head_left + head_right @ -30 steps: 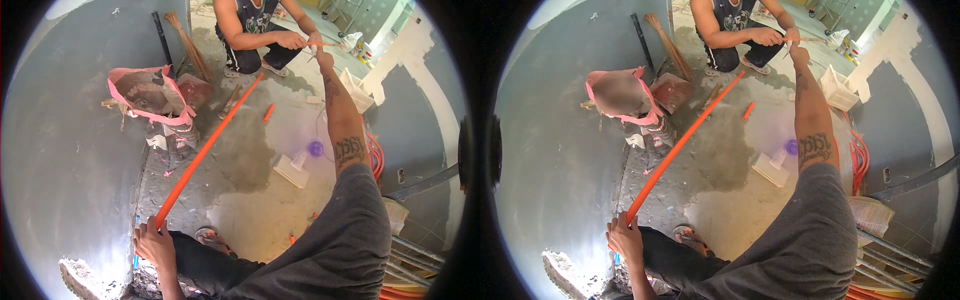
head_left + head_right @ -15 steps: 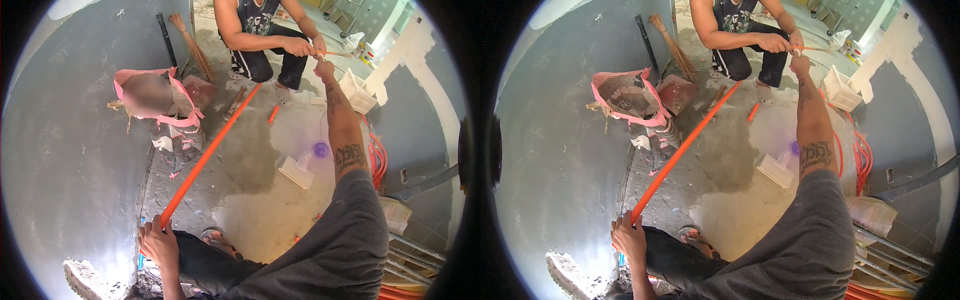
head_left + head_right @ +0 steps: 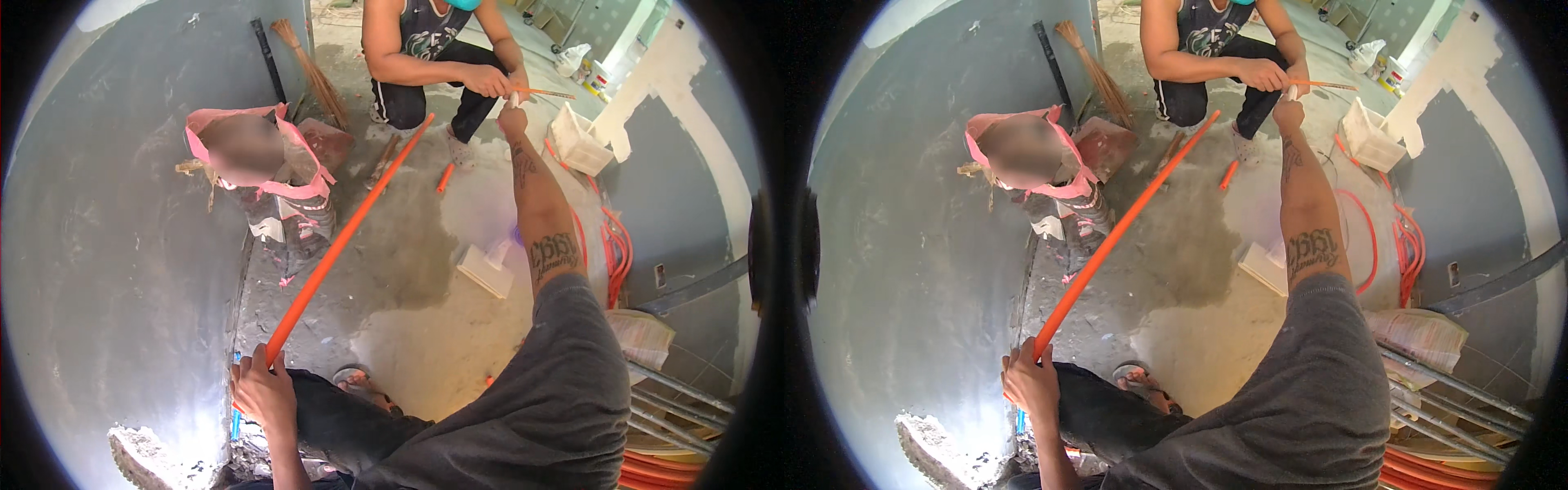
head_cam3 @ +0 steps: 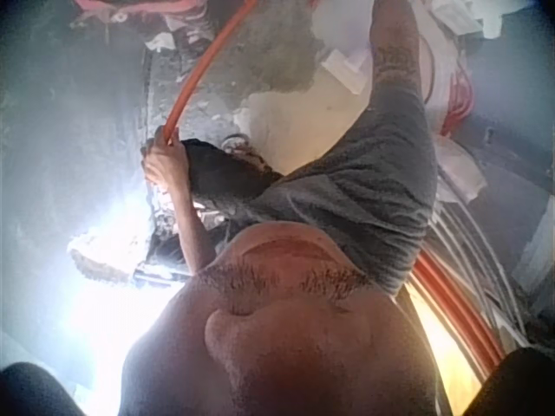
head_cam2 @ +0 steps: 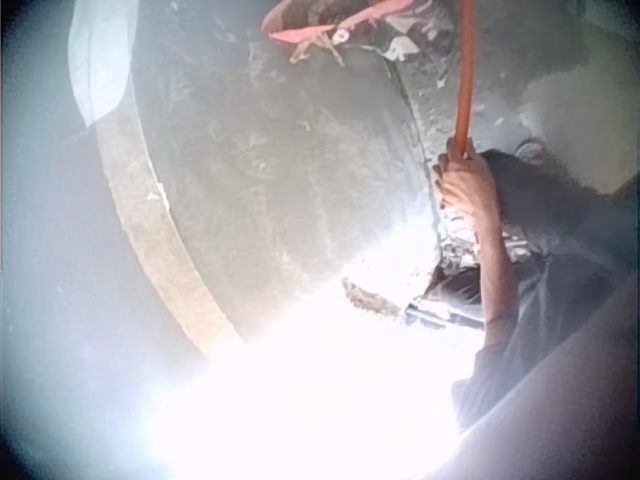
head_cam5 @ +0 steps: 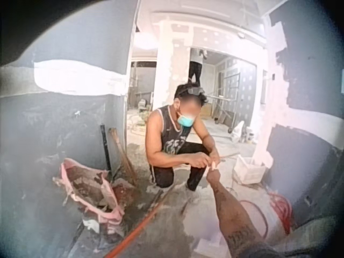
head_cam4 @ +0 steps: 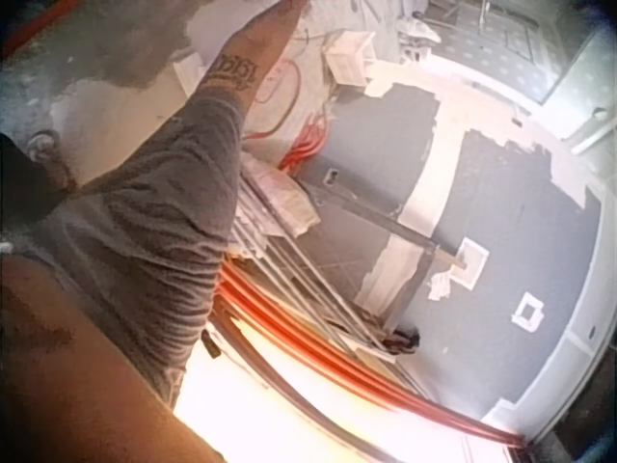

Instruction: The person cuts a piece of orange conduit with a hand saw, then walks through a room containing cement bags and picks up a different piece of conduit from a pile on a balcony.

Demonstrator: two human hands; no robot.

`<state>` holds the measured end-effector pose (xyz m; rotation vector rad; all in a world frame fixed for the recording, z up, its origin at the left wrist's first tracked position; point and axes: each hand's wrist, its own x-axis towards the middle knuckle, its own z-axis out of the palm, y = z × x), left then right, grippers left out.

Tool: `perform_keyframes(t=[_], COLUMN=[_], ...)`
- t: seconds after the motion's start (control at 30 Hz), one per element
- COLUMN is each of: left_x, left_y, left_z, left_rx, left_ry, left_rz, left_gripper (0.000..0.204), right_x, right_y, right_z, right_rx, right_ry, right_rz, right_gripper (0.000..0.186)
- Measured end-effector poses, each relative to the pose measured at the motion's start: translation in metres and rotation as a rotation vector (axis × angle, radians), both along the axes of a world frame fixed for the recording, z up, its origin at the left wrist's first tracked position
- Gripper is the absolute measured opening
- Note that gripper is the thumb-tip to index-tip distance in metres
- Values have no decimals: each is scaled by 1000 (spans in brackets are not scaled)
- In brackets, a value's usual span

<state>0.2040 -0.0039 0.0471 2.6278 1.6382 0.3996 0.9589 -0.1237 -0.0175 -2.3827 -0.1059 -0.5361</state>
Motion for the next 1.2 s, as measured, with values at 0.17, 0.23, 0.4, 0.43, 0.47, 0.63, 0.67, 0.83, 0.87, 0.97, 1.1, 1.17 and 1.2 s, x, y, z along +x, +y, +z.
perform_keyframes(t=[0.17, 0.23, 0.4, 0.43, 0.47, 0.63, 0.67, 0.83, 0.87, 0.97, 1.1, 1.17, 1.2], left_x=[2, 1, -3, -1, 2, -3, -2, -2, -1, -6, 0, -2, -2], left_y=[2, 3, 6, 5, 4, 5, 5, 5, 4, 5, 3, 4, 3], left_z=[0, -1, -2, -3, -3, -3, -1, -3, -3, 1, 1, 1, 1], left_rx=[-23, -27, 20, 14, 5, 7, -15, -18, -18, 18, -60, -40, -33], left_ry=[-34, -16, -13, -33, -57, -34, -29, -54, -62, 20, -15, 8, 2], left_rz=[-38, -30, -14, -28, -49, -14, -15, -28, -44, 20, -19, 6, 3], left_gripper=[23, 24, 25, 25, 26, 27, 27, 27, 25, 23, 25, 25, 24], right_x=[19, 13, -20, -10, 0, -14, -14, -2, 6, -48, 2, -14, -12], right_y=[-24, -18, 7, -7, -21, 3, 3, -19, -31, 36, -17, -5, -5], right_z=[-4, -10, -17, -11, -5, -22, -23, -22, -15, -44, -20, -41, -39], right_rx=[-22, -12, 91, -53, -199, -72, 70, -194, -286, 43, 83, -257, -259], right_ry=[-94, -67, 109, -23, -151, -13, 71, -82, -149, 74, 6, -279, -283], right_rz=[-120, -63, 1, -45, -92, -86, -82, -83, -102, -55, -78, -37, -38], right_gripper=[58, 58, 57, 57, 56, 53, 52, 50, 48, 53, 47, 54, 54])
